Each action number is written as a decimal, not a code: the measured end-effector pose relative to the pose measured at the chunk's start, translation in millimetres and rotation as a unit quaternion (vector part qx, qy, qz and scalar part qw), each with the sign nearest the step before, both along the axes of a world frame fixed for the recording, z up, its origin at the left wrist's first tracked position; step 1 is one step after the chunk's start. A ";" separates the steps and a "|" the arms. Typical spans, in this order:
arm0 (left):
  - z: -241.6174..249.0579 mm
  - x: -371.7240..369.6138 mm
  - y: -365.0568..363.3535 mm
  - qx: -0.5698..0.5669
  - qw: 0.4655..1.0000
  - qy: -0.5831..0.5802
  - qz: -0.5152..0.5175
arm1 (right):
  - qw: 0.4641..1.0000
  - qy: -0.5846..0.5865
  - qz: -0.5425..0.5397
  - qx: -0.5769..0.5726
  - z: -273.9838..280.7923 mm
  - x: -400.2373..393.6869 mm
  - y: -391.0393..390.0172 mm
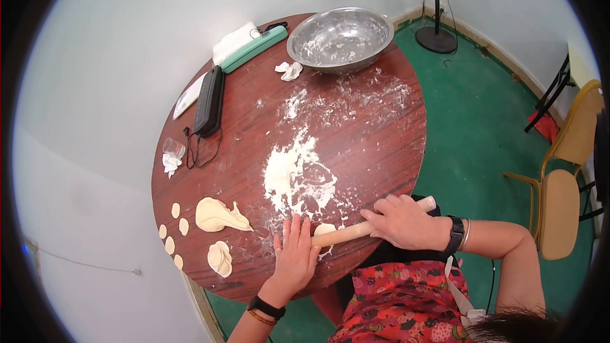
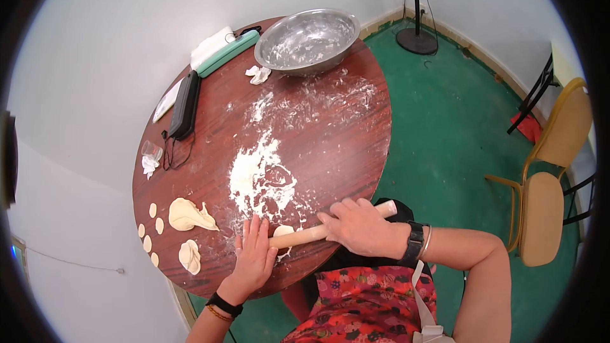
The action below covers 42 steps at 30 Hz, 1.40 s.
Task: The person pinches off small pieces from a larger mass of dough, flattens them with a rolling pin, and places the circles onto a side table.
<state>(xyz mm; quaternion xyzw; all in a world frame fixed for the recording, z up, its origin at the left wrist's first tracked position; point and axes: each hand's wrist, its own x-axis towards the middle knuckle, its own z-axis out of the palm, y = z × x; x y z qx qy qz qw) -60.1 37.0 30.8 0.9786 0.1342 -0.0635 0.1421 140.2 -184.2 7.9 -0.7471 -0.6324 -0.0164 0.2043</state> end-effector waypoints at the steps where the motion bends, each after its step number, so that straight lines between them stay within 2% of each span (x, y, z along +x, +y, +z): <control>1: -0.6 3.1 2.3 0.004 1.000 0.006 0.004 | 1.000 -0.018 -0.021 0.009 1.6 1.3 2.5; 4: 1.8 20.0 14.2 0.004 1.000 0.024 0.019 | 0.997 -0.054 -0.035 0.034 3.5 16.2 13.8; 7: -2.2 37.9 25.2 0.056 0.998 0.010 0.035 | 0.993 -0.091 -0.065 0.046 -8.0 30.4 32.0; 11: -11.4 44.0 31.4 0.031 0.997 -0.004 0.068 | 0.994 -0.070 -0.077 0.035 -12.1 38.9 45.1; 14: -4.2 26.4 16.1 -0.004 0.999 0.029 0.044 | 0.998 -0.037 -0.033 -0.036 -7.8 28.4 26.2; 18: 8.0 -0.6 -9.0 -0.057 0.997 0.048 0.012 | 0.997 0.014 0.040 -0.070 -1.4 13.4 -6.0; 21: 2.2 7.7 -2.0 -0.006 0.999 0.038 0.022 | 0.998 0.025 0.032 -0.050 -2.3 16.7 1.1; 25: -4.4 35.8 24.3 0.033 0.998 0.003 0.059 | 0.997 -0.065 -0.014 -0.042 -8.4 37.8 39.0; 29: -13.3 54.4 39.2 0.062 0.993 -0.002 0.102 | 0.999 -0.021 -0.027 -0.039 -16.0 53.0 66.4; 32: -7.9 44.9 30.6 0.031 0.996 0.005 0.086 | 0.998 -0.035 -0.021 -0.049 -15.3 44.0 57.8; 35: 2.6 24.1 9.8 0.017 0.998 0.041 0.047 | 0.996 -0.011 0.028 -0.087 0.6 24.8 27.5; 39: 1.8 1.3 -7.1 0.005 0.999 0.038 0.019 | 0.994 0.004 0.071 -0.082 2.4 10.8 2.8; 42: -0.4 11.9 1.7 0.025 0.998 0.035 0.036 | 0.995 -0.039 0.035 -0.080 -0.5 16.2 16.7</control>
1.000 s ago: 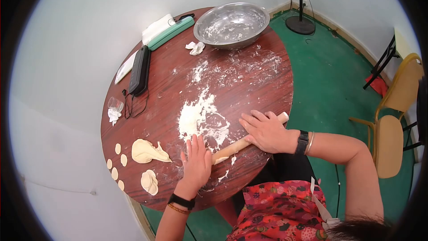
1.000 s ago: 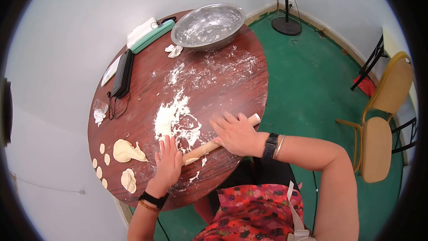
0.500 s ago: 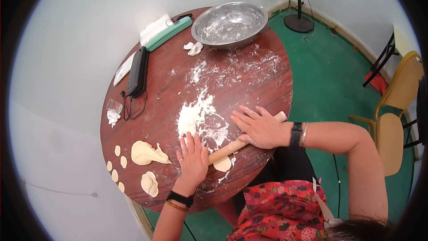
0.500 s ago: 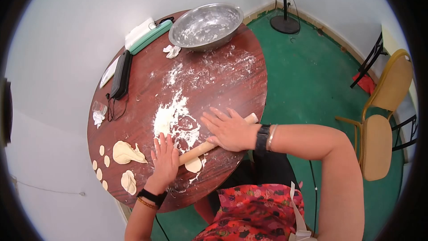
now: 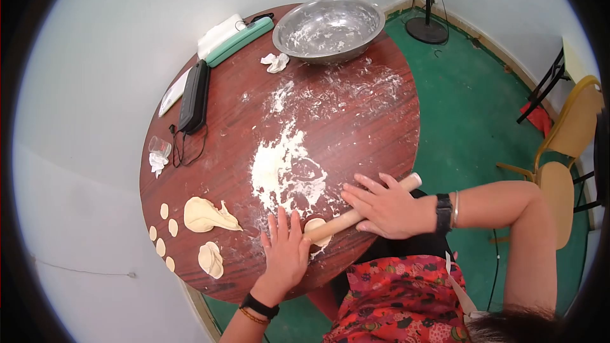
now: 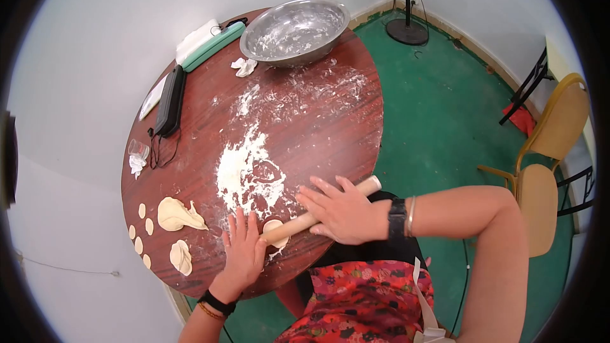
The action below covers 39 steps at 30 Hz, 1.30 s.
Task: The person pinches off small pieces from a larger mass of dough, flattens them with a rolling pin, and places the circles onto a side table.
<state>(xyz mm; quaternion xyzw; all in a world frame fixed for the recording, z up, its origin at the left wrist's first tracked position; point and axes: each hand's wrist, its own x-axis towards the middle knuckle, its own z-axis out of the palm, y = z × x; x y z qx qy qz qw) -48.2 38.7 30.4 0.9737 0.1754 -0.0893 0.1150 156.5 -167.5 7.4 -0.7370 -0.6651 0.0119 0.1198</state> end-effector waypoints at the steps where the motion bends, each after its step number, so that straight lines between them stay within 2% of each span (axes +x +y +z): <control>1: -0.3 6.0 5.8 0.009 1.000 -0.002 0.005 | 1.000 -0.005 -0.007 0.003 0.2 4.1 7.1; 3: 2.6 16.0 15.5 0.002 1.000 -0.004 0.018 | 1.000 -0.017 -0.022 0.013 -0.4 15.4 23.0; 4: 1.8 20.1 20.5 0.000 1.000 -0.003 0.029 | 0.998 -0.008 -0.026 0.064 -6.6 20.6 29.6; 7: 0.8 25.8 28.7 -0.014 0.996 -0.043 0.081 | 0.986 0.129 0.048 -0.099 8.4 42.7 43.7; 9: 2.0 26.7 23.9 -0.023 0.987 -0.109 0.119 | 0.990 0.125 0.063 -0.025 1.1 45.7 40.6; 10: 0.0 25.4 22.5 -0.014 0.977 -0.188 0.100 | 0.990 0.124 0.070 0.012 -3.4 46.0 37.6; 12: -5.2 21.0 19.3 0.003 0.938 -0.341 0.062 | 0.988 0.155 0.024 0.000 1.3 47.6 32.0; 15: -3.9 15.1 5.6 -0.063 0.941 -0.328 0.061 | 0.983 0.173 -0.057 -0.006 10.2 52.3 24.6; 16: -11.3 18.0 1.2 -0.091 0.926 -0.362 0.061 | 0.981 0.174 -0.086 -0.006 11.2 54.3 22.0; 19: -33.5 14.9 6.3 -0.107 0.972 -0.207 0.026 | 0.981 0.148 -0.120 0.032 1.7 63.4 15.1; 20: -35.2 17.9 2.8 -0.066 0.967 -0.248 -0.004 | 0.984 0.127 -0.116 0.056 -1.6 65.2 13.0; 23: -34.0 23.6 4.3 -0.129 0.972 -0.195 0.030 | 0.986 0.087 -0.131 0.059 -9.6 68.5 9.2; 29: -26.8 32.7 10.3 -0.174 0.964 -0.198 0.020 | 0.985 0.022 -0.132 0.108 -20.5 63.5 13.1; 35: 4.6 34.5 -8.2 -0.199 0.963 -0.162 0.081 | 0.984 -0.002 -0.131 0.123 -21.3 62.0 13.8; 38: 10.6 34.6 -11.2 -0.214 0.958 -0.174 0.073 | 0.984 -0.007 -0.133 0.120 -19.6 61.4 13.8; 39: 7.4 35.8 -11.7 -0.273 0.937 -0.200 0.090 | 0.984 -0.007 -0.133 0.121 -20.4 61.4 13.8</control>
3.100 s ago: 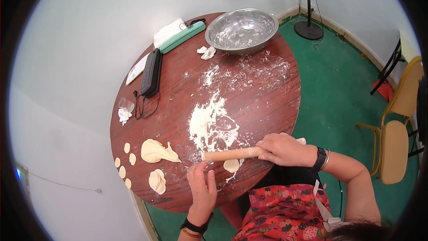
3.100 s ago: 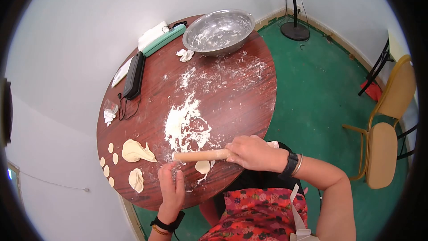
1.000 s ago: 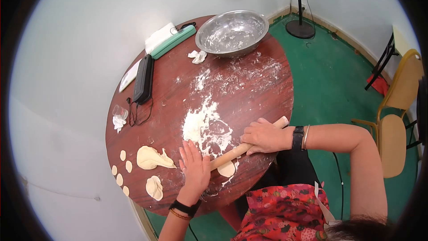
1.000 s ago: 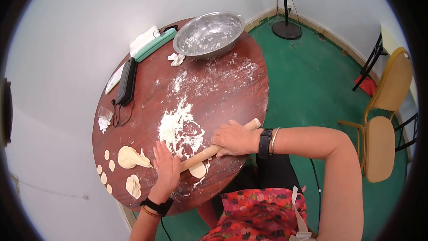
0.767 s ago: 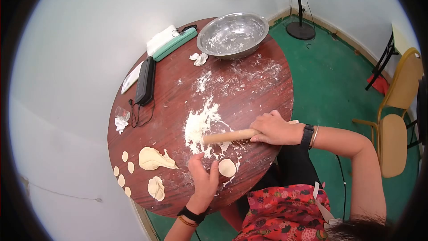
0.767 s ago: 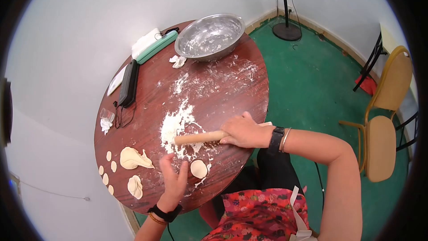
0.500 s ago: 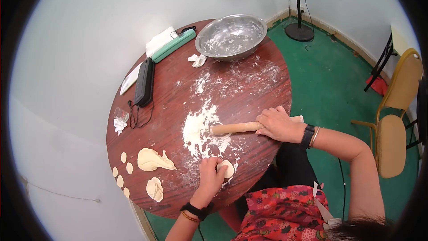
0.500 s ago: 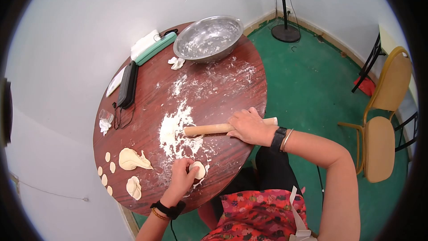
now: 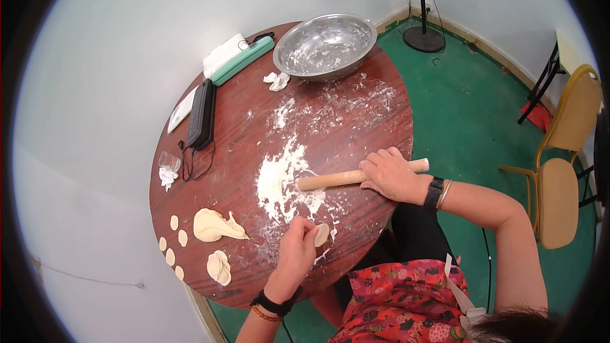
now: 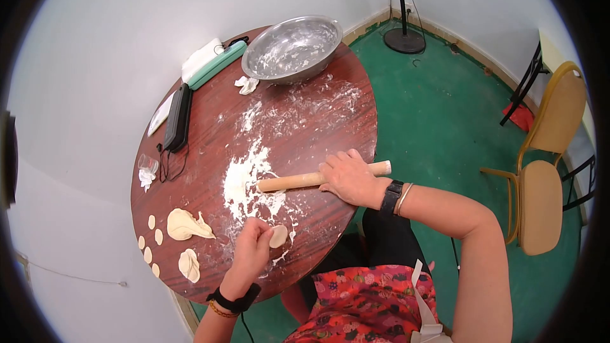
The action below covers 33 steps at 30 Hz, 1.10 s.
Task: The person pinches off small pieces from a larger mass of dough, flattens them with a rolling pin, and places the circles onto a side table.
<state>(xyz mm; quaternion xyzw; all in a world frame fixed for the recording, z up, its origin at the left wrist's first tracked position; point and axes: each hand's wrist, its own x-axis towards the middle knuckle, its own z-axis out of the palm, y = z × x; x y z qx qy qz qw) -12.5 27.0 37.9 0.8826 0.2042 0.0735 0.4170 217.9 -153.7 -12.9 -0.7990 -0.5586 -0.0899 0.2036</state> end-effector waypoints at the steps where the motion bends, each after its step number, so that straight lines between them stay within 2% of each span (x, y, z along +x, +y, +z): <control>1: -5.7 2.3 -0.9 -0.062 0.998 -0.030 0.013 | 1.000 0.000 -0.001 0.001 -1.3 0.3 0.2; 5: -3.0 6.9 -10.5 -0.267 0.956 -0.071 0.100 | 1.000 0.007 -0.003 -0.003 -0.3 0.0 0.6; 8: -20.6 -9.3 -3.9 -0.302 0.948 0.007 0.099 | 1.000 0.008 0.000 0.001 -1.2 0.4 0.3; 11: -19.4 -28.4 -1.9 -0.152 0.987 0.048 0.027 | 1.000 0.005 0.000 0.003 -2.0 0.2 0.2; 13: -17.9 -33.5 3.3 -0.055 0.998 -0.007 0.030 | 1.000 0.006 0.008 -0.008 0.8 0.5 -1.7; 14: -15.9 -35.7 7.4 -0.005 0.999 -0.036 0.033 | 1.000 0.005 0.014 -0.012 4.2 0.6 -1.4; 15: 7.0 -32.9 6.2 0.068 0.997 0.000 0.039 | 0.999 0.018 0.030 -0.006 5.3 -1.2 -1.2; 18: 9.6 -29.3 20.4 0.265 0.960 -0.092 0.001 | 0.996 0.044 0.081 0.000 8.8 -17.0 -5.3; 22: 9.5 -31.3 16.0 0.257 0.964 -0.013 -0.066 | 0.989 0.029 0.142 -0.013 12.7 -41.7 -14.5; 25: -0.5 -36.5 0.8 0.256 0.957 0.087 -0.104 | 0.985 0.019 0.172 -0.024 8.4 -52.5 -18.8; 29: -7.2 -36.7 -13.3 0.294 0.933 0.166 -0.122 | 0.987 0.006 0.158 -0.024 9.8 -58.2 -20.1; 33: -7.7 -12.8 12.2 0.243 0.950 0.161 -0.110 | 0.993 -0.026 0.115 -0.018 16.1 -48.6 -2.5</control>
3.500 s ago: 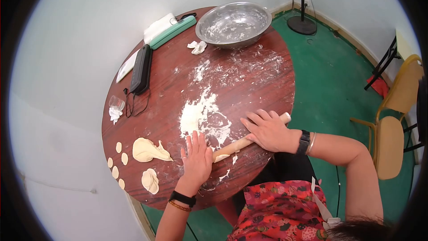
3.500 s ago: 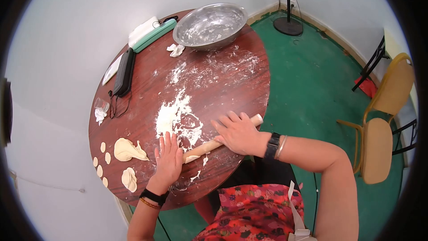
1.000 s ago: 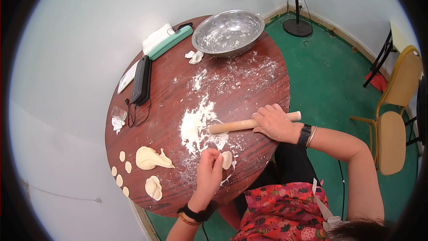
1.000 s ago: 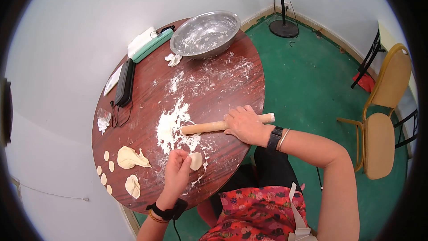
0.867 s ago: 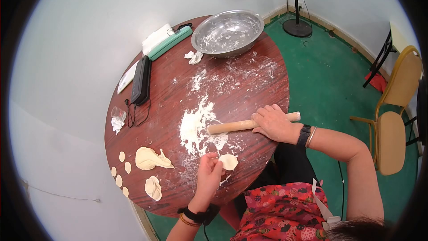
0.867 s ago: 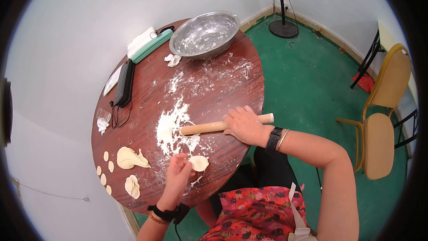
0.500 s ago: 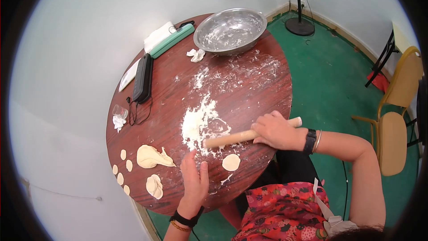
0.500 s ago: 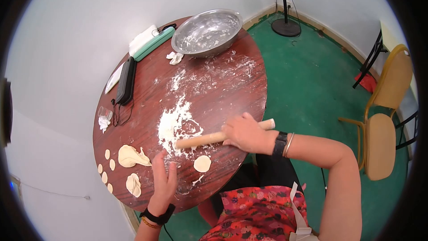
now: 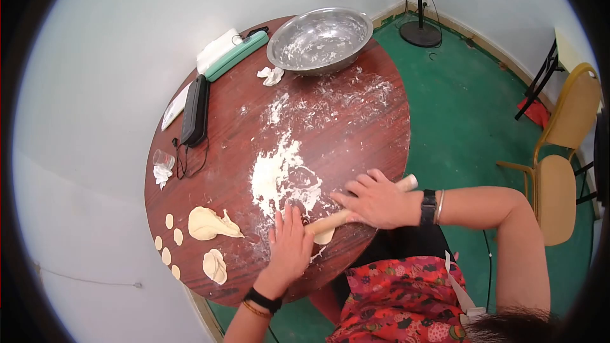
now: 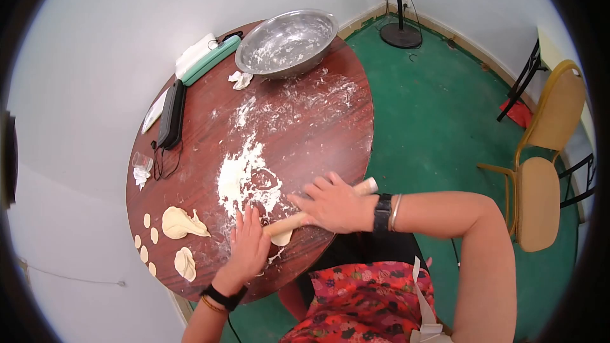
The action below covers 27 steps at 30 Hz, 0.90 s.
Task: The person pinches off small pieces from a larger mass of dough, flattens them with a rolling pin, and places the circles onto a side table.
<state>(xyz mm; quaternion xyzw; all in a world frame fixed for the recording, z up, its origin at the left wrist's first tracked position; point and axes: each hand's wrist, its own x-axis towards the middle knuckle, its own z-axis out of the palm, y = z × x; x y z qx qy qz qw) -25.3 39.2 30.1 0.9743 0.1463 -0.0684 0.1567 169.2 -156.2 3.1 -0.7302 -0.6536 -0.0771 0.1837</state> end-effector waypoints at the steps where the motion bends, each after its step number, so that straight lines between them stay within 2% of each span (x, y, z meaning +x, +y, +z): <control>1: 0.4 6.9 3.2 0.014 1.000 -0.001 0.008 | 1.000 -0.010 -0.014 0.001 -1.8 2.8 6.8; 3: -1.4 18.8 8.8 0.042 0.999 -0.003 0.023 | 0.999 0.017 -0.035 -0.012 -6.3 7.2 19.0; 5: -2.4 21.8 11.4 0.021 0.999 0.014 0.029 | 0.998 0.035 -0.049 0.001 -10.1 11.4 23.4; 6: -1.6 18.6 10.2 0.012 0.999 0.022 0.022 | 0.998 0.002 -0.057 -0.020 -11.1 7.4 21.0; 10: 4.8 -15.4 -10.9 -0.027 0.998 0.048 -0.019 | 0.997 0.031 -0.003 -0.072 -2.7 -16.3 -13.4; 14: -1.7 -35.2 -21.6 -0.072 0.997 0.011 -0.034 | 0.997 0.035 0.033 -0.067 -2.9 -21.1 -26.2; 18: -11.2 -9.0 0.7 -0.045 0.999 0.016 0.006 | 0.998 -0.010 -0.021 -0.050 -5.7 -1.2 11.0; 22: -1.8 16.2 16.9 -0.033 0.998 0.017 0.056 | 0.998 0.014 -0.044 -0.030 -9.4 14.9 42.1; 27: 5.0 4.3 0.6 -0.047 0.998 0.043 0.029 | 0.998 0.013 -0.026 -0.058 -3.3 2.9 21.6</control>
